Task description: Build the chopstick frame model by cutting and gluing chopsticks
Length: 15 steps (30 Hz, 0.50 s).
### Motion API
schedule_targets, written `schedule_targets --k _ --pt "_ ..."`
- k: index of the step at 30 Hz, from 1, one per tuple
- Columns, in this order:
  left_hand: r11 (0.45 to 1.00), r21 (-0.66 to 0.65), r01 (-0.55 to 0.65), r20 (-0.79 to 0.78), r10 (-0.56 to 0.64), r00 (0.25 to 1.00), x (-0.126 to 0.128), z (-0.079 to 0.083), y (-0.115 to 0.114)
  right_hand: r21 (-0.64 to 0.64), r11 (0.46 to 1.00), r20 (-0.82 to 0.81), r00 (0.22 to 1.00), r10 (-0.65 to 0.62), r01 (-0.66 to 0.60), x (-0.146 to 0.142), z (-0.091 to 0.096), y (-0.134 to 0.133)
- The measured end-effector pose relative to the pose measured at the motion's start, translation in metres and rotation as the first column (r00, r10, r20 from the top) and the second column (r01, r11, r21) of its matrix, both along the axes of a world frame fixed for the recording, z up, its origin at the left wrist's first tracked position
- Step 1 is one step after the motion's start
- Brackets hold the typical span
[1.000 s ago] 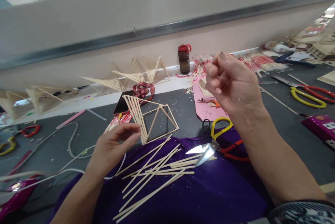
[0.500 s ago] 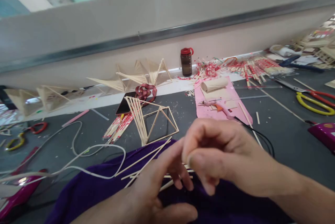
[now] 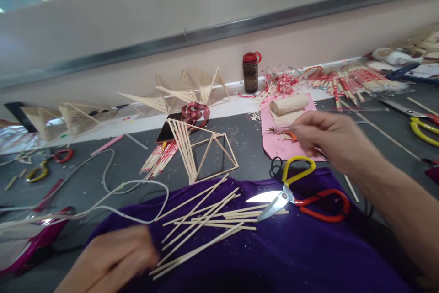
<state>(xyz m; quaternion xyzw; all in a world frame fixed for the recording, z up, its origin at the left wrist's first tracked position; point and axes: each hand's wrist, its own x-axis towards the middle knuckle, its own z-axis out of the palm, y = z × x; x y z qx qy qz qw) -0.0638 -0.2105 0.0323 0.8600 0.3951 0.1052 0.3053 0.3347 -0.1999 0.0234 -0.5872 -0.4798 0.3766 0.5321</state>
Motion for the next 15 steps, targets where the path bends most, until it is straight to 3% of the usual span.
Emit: schedule_targets --k 2,5,7,11,13,15 --pt "0.981 0.077 -0.175 0.024 0.174 0.984 0.007 -0.012 0.019 -0.08 0.986 0.212 0.964 0.16 -0.146 -0.018 -0.015 0.013" --pt "0.915 0.13 -0.383 0.058 0.378 0.924 0.016 -0.032 0.05 -0.116 0.94 0.497 0.801 0.334 -0.32 -0.044 -0.034 0.026" --pt "0.901 0.188 -0.392 0.064 0.387 0.92 0.02 -0.043 0.063 -0.139 0.923 0.608 0.705 0.365 -0.359 -0.059 -0.039 0.026" --pt "0.926 0.253 -0.279 0.038 0.279 0.96 0.023 -0.055 0.073 -0.138 0.875 0.703 0.577 0.416 -0.464 -0.092 -0.037 0.015" --pt "0.926 0.265 -0.268 0.049 0.264 0.963 0.026 -0.058 0.074 -0.143 0.866 0.721 0.549 0.422 -0.479 -0.112 -0.037 0.012" --pt "0.921 0.271 -0.279 0.084 0.266 0.96 0.028 -0.06 0.075 -0.192 0.858 0.676 0.57 0.467 -0.475 -0.132 -0.042 0.015"
